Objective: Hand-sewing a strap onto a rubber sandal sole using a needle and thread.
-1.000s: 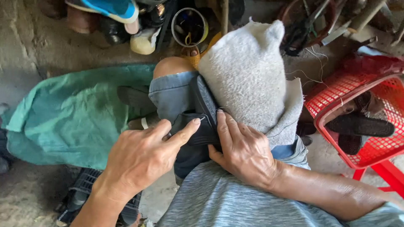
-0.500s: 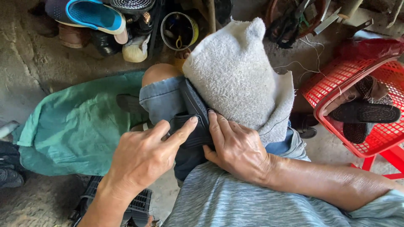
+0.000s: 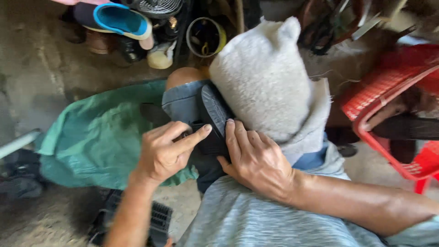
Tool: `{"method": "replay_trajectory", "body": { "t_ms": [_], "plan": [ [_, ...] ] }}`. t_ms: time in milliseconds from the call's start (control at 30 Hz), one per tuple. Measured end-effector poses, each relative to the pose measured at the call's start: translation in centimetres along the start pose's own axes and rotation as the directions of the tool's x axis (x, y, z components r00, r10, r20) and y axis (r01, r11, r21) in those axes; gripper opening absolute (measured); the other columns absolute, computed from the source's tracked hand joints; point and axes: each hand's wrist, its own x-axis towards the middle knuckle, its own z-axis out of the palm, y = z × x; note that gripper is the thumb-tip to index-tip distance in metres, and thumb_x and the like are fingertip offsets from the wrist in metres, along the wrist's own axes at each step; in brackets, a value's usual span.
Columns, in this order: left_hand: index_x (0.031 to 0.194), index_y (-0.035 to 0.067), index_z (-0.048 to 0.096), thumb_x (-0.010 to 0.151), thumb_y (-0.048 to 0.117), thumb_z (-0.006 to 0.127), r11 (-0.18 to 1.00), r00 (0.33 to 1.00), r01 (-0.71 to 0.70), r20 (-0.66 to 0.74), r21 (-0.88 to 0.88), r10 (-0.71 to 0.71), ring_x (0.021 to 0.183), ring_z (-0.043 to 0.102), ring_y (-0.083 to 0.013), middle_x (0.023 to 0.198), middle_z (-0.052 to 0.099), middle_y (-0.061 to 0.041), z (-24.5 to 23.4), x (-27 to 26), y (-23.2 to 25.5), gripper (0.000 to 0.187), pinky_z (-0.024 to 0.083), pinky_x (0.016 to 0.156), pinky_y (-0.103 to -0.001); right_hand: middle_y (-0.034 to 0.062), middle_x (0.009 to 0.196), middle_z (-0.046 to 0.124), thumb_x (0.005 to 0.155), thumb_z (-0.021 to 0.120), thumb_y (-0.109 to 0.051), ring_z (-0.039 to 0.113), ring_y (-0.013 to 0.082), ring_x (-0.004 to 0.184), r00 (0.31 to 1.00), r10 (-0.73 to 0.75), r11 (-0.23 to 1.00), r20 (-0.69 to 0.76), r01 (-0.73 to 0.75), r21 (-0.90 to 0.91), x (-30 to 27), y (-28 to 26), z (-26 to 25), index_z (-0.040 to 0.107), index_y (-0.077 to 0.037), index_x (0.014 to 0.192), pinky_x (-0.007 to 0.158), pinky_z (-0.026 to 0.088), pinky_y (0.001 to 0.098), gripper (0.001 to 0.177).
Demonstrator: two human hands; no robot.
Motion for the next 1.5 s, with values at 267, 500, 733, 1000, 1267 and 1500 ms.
{"method": "replay_trajectory", "body": {
  "t_ms": [267, 500, 733, 1000, 1267, 1500],
  "plan": [
    [0.125, 0.020, 0.072, 0.106, 0.002, 0.066, 0.974, 0.936, 0.189, -0.277, -0.122, -0.216, 0.086, 0.059, -0.0246, 0.101, 0.064, -0.007, 3.6, -4.3, 1.3, 0.028, 0.049, 0.077, -0.040, 0.0253, 0.134, 0.066, 0.107, 0.049, -0.059, 0.067, 0.0242, 0.101, 0.997, -0.083, 0.989, 0.011, 0.084, -0.123, -1.0, -1.9, -1.1, 0.060, 0.005, 0.137, 0.077, 0.053, 0.0315, 0.071],
    [0.130, 0.018, 0.070, 0.107, -0.001, 0.065, 0.970, 0.928, 0.192, -0.293, -0.148, -0.229, 0.089, 0.060, -0.0261, 0.104, 0.065, -0.009, 3.4, -5.3, 1.5, 0.030, 0.052, 0.078, -0.039, 0.0188, 0.130, 0.070, 0.096, 0.065, -0.063, 0.068, 0.0217, 0.087, 0.999, -0.041, 0.991, -0.023, 0.044, 0.127, -0.6, -0.7, -2.8, 0.064, 0.000, 0.130, 0.070, 0.056, 0.0324, 0.071],
    [0.124, 0.012, 0.072, 0.100, -0.004, 0.075, 0.982, 0.937, 0.186, -0.307, 0.030, -0.168, 0.072, 0.064, -0.0208, 0.096, 0.066, -0.009, 1.3, -3.1, 3.8, 0.029, 0.055, 0.063, -0.035, 0.0175, 0.126, 0.072, 0.106, 0.094, -0.017, 0.068, 0.0315, 0.117, 0.962, 0.238, 0.971, -0.136, -0.237, 0.025, -3.4, 10.6, -3.8, 0.071, -0.001, 0.102, 0.090, 0.057, 0.0414, 0.028],
    [0.109, 0.008, 0.078, 0.099, 0.002, 0.077, 0.983, 0.957, 0.113, -0.282, 0.142, -0.069, 0.066, 0.057, -0.0173, 0.086, 0.061, -0.002, -0.3, -0.8, 3.9, 0.012, 0.049, 0.057, -0.030, 0.0150, 0.152, 0.051, 0.092, 0.087, -0.010, 0.044, 0.0417, 0.143, 0.973, -0.136, 0.971, -0.188, 0.168, 0.167, 0.8, 6.8, -1.3, 0.071, -0.014, 0.124, 0.118, 0.039, 0.0620, 0.036],
    [0.112, 0.008, 0.079, 0.098, -0.003, 0.076, 0.981, 0.948, 0.141, -0.305, 0.134, -0.094, 0.066, 0.058, -0.0162, 0.086, 0.063, -0.003, 0.0, -0.8, 4.1, 0.018, 0.049, 0.056, -0.029, 0.0206, 0.138, 0.063, 0.096, 0.065, -0.012, 0.073, 0.0232, 0.100, 0.985, -0.138, 0.532, 0.105, -0.016, 0.846, 1.1, 5.7, -6.9, 0.070, -0.003, 0.099, 0.088, 0.059, 0.0339, 0.011],
    [0.098, 0.008, 0.061, 0.101, 0.001, 0.066, 0.924, 0.936, 0.321, -0.217, 0.210, -0.276, 0.064, 0.052, -0.0192, 0.079, 0.054, -0.005, 0.7, 0.1, 6.2, 0.009, 0.043, 0.055, -0.033, 0.0130, 0.104, 0.075, 0.099, 0.061, 0.000, 0.074, 0.0241, 0.090, 0.991, -0.099, 0.730, 0.089, 0.012, 0.684, 3.1, 5.3, -4.7, 0.068, 0.000, 0.115, 0.081, 0.060, 0.0334, 0.017]
  ]
}}
